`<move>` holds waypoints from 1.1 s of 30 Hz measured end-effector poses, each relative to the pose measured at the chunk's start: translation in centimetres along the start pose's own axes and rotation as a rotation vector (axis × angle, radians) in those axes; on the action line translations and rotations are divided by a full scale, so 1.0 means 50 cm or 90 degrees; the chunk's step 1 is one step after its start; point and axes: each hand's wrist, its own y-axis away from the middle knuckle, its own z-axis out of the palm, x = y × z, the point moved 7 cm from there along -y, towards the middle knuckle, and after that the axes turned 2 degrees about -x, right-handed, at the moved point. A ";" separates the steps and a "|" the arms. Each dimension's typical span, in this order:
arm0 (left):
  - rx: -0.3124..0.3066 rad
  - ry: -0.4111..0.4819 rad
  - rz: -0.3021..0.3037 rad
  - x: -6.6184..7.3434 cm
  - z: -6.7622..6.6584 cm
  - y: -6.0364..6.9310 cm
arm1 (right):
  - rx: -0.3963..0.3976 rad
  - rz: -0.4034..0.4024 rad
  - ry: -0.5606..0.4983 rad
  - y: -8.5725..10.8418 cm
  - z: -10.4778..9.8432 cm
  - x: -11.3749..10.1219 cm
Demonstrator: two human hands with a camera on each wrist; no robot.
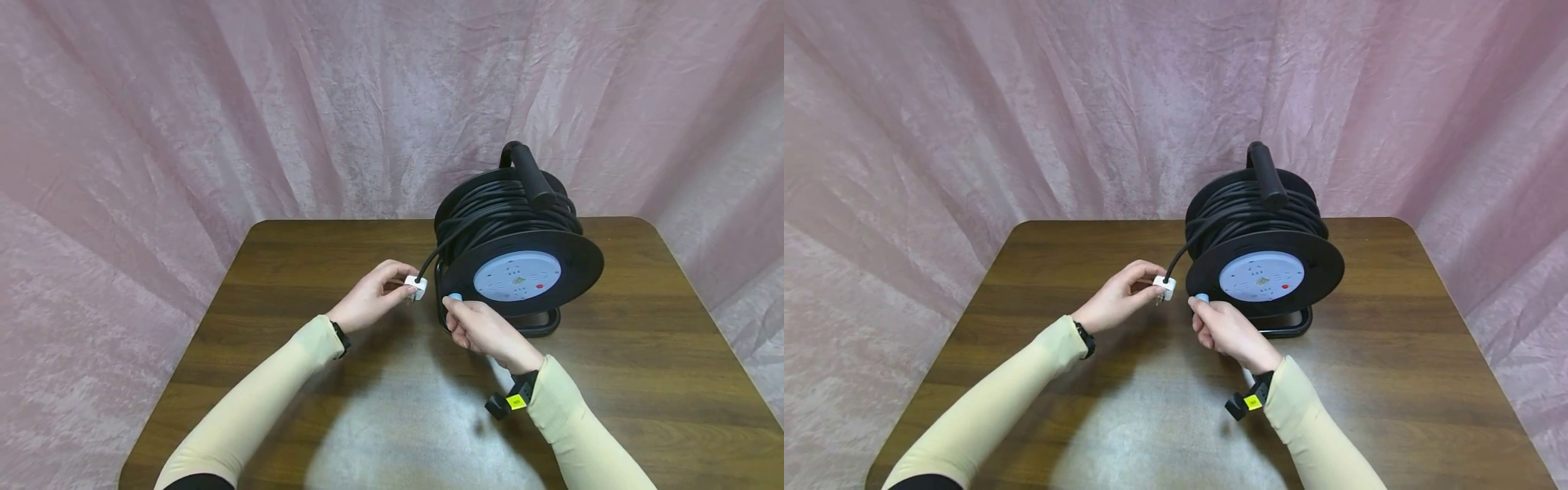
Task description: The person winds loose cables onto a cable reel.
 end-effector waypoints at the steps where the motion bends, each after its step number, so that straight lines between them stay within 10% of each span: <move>1: 0.004 -0.001 0.004 0.000 -0.001 -0.001 | -0.001 0.000 -0.001 0.000 0.000 -0.002; 33: 0.093 0.015 0.060 0.040 0.009 -0.054 | -0.004 -0.063 -0.069 0.008 -0.003 -0.077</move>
